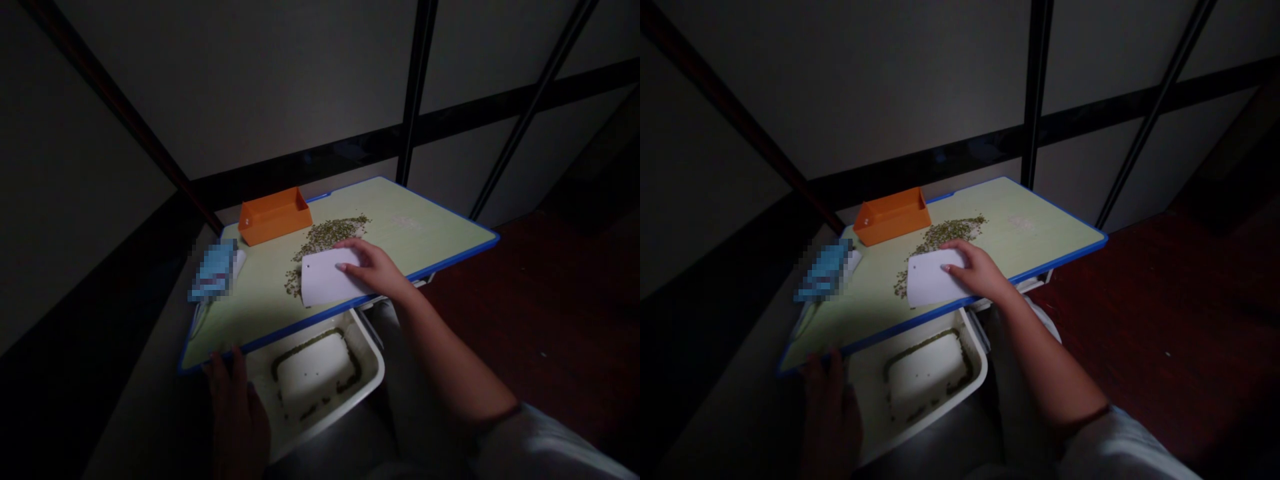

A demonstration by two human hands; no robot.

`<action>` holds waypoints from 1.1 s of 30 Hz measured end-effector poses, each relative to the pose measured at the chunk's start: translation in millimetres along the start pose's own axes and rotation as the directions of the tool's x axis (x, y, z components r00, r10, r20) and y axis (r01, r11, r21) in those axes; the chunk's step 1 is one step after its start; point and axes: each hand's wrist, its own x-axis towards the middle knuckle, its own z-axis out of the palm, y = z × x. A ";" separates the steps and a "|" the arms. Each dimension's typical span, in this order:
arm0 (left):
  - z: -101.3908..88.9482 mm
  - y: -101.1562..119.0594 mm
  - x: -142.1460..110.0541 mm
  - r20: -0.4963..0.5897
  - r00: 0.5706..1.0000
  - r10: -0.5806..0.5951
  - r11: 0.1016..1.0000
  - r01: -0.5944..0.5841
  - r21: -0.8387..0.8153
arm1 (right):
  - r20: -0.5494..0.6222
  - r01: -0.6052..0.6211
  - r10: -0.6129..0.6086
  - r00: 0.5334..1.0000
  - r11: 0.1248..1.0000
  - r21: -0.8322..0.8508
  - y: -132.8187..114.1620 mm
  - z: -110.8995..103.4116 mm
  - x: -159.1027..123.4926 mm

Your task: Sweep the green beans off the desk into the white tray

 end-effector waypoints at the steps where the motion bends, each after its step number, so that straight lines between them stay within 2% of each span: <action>1: -0.6 0.9 0.6 0.003 1.000 -0.012 1.000 0.012 0.000 | 0.022 -0.005 0.005 1.000 1.000 0.000 -0.5 -0.4 -0.1; 6: -3.3 4.9 1.4 0.022 0.998 -0.058 0.998 0.058 -0.004 | 0.094 -0.027 0.026 0.995 1.000 0.009 -2.6 -2.9 -0.5; 11: -1.8 3.0 0.6 0.004 1.000 -0.031 1.000 0.031 -0.003 | 0.094 -0.036 0.033 0.995 0.999 0.027 -1.0 -3.1 -0.7; 20: -4.0 5.8 3.4 0.023 0.996 -0.081 0.996 0.082 -0.032 | 0.098 -0.052 0.041 0.994 0.992 0.111 -2.7 -2.0 -0.5; 22: -4.4 6.2 3.2 0.029 0.997 -0.074 0.996 0.075 -0.037 | 0.048 -0.038 0.031 0.998 0.990 0.138 -2.1 -1.3 0.1; 24: -4.2 6.2 2.9 0.028 0.997 -0.069 0.997 0.070 -0.038 | -0.087 -0.009 0.022 0.996 0.989 0.146 -0.3 -0.6 1.1; 26: -3.8 6.3 2.6 0.026 0.998 -0.064 0.997 0.065 -0.037 | -0.269 0.014 0.020 0.963 0.993 0.121 1.9 0.1 2.2; 28: -3.5 6.3 2.4 0.026 0.998 -0.056 0.998 0.057 -0.036 | -0.387 0.022 0.005 0.922 0.998 0.065 3.2 0.9 2.7; 30: -3.0 6.2 2.2 0.027 0.998 -0.053 0.998 0.054 -0.038 | -0.391 0.014 -0.019 0.920 1.000 -0.016 2.9 1.8 2.3; 33: -1.7 4.9 1.8 0.014 0.999 -0.045 0.998 0.046 -0.034 | -0.317 -0.008 -0.035 0.948 0.991 -0.131 0.9 3.1 1.0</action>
